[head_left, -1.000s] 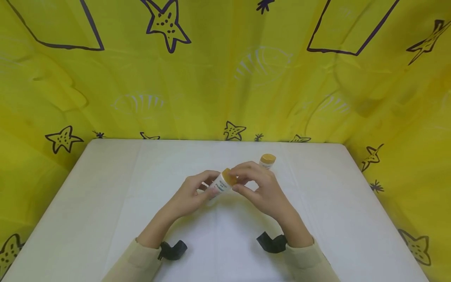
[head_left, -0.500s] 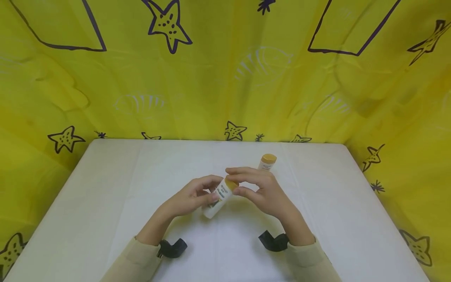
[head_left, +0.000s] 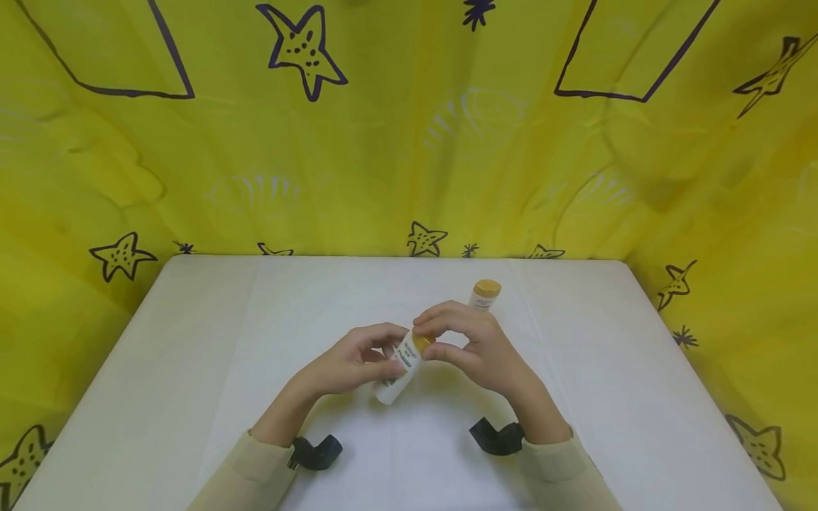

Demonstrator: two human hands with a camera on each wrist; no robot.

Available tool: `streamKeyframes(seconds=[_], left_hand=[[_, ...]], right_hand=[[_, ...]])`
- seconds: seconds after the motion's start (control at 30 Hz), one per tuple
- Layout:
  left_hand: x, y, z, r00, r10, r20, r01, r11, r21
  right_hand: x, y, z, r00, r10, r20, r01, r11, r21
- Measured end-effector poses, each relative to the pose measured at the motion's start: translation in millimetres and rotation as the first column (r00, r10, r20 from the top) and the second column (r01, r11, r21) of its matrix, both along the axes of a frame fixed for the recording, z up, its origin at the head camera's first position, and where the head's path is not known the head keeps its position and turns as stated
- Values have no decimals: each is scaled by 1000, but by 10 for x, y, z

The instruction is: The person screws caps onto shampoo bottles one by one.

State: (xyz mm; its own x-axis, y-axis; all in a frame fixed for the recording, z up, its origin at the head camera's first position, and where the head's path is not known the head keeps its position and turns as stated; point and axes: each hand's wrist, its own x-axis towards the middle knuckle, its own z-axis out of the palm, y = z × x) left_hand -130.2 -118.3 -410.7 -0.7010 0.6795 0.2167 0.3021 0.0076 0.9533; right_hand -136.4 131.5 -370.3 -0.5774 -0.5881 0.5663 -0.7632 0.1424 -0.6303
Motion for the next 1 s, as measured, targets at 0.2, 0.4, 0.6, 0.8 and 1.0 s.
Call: streamKeyframes(seconds=[0.2,0.4,0.6,0.8,1.0], left_hand=[[3,29,-11,997,57,-51,-59,998,-35],[35,59,12,982,126,-143,-135,989,-57],[34,70,3,959,145,-241,-162,986,-50],[37,89,0,958,175,-228,-204,973,-110],[64,118,2,890,255,-379,-339,924,-174]], right_hand=[[-14,-24,-13,1000,17,9,-17,1000,-3],[-5,-58,-34,999,-48,6,48,999,1],[25,-91,-31,993,-115,3,115,993,32],[53,-120,-55,980,-196,36,192,977,89],[74,-162,-74,956,-291,39,285,951,121]])
